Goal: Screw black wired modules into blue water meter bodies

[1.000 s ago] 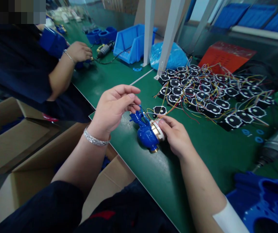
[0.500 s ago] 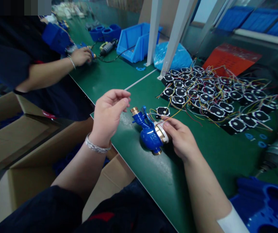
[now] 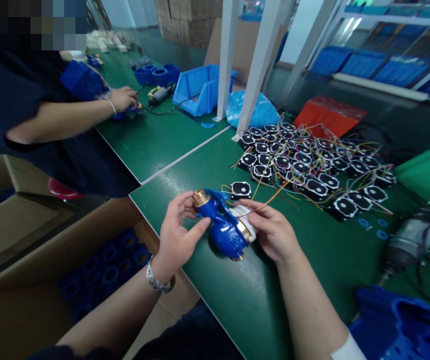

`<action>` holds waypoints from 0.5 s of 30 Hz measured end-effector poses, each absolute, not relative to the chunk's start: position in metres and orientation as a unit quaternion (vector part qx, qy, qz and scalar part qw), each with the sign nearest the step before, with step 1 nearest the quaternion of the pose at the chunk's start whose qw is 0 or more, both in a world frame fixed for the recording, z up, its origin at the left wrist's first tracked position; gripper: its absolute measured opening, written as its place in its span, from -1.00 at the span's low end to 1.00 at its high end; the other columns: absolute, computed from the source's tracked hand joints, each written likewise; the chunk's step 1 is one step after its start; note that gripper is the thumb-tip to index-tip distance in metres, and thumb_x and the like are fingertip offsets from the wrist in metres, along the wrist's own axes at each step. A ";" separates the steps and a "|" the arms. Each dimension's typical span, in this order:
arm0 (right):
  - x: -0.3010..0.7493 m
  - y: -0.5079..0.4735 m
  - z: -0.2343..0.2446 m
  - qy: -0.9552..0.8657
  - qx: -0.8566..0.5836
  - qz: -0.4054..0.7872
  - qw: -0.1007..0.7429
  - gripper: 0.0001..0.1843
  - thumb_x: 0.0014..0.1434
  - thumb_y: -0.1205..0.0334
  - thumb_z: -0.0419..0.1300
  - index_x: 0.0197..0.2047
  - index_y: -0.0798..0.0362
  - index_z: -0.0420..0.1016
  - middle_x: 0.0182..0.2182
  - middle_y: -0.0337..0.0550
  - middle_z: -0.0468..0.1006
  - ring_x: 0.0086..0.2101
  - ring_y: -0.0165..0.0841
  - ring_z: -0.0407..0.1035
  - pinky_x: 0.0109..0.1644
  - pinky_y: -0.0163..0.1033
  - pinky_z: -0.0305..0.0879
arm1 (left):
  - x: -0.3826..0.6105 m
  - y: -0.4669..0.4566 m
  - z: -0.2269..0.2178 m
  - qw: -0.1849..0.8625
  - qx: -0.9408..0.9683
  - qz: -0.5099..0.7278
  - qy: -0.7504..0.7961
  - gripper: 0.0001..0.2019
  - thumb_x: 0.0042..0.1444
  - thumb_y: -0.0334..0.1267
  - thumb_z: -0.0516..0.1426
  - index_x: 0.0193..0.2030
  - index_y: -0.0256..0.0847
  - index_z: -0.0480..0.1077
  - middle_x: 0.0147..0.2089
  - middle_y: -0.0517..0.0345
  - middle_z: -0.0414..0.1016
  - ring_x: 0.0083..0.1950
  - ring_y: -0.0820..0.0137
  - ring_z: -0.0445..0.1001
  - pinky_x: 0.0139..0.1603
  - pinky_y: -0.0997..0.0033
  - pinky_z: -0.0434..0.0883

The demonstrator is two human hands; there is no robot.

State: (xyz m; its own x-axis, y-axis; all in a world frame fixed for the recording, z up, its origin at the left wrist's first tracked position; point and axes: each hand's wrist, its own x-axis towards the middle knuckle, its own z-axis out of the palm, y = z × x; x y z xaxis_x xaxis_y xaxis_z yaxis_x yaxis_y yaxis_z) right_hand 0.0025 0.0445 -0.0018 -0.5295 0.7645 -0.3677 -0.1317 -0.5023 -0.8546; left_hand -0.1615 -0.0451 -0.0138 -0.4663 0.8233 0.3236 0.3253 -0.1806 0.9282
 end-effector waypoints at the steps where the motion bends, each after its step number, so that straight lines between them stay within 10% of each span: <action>1: 0.003 0.044 -0.002 -0.410 -0.377 0.779 0.287 -0.44 -0.24 0.20 0.34 -0.13 0.16 0.33 -0.13 0.01 0.28 -0.24 -0.32 0.31 -0.24 -0.33 0.33 | -0.160 -0.047 -0.014 0.193 0.474 0.611 0.604 -0.49 -0.12 -0.35 0.19 0.01 -0.15 0.15 -0.14 0.07 0.33 -0.17 0.35 0.33 -0.23 0.33 0.33; 15: 0.008 0.041 -0.002 -0.483 -0.273 0.790 0.261 -0.55 -0.12 0.28 0.24 -0.08 0.06 0.39 -0.06 0.00 0.23 -0.16 -0.32 0.28 -0.14 -0.36 0.29 | -0.154 -0.067 -0.021 0.072 0.538 0.651 0.530 -0.43 -0.16 -0.50 0.21 0.02 -0.18 0.13 -0.12 0.09 0.27 -0.08 0.38 0.30 -0.07 0.34 0.34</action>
State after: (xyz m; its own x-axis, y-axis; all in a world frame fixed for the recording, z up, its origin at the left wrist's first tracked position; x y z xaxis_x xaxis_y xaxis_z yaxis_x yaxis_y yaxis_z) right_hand 0.0084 0.0414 -0.0022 -0.7144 0.6765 -0.1791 -0.1493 -0.3974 -0.9054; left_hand -0.1543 -0.0667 -0.0206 -0.4102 0.6644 0.6248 0.4778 -0.4270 0.7677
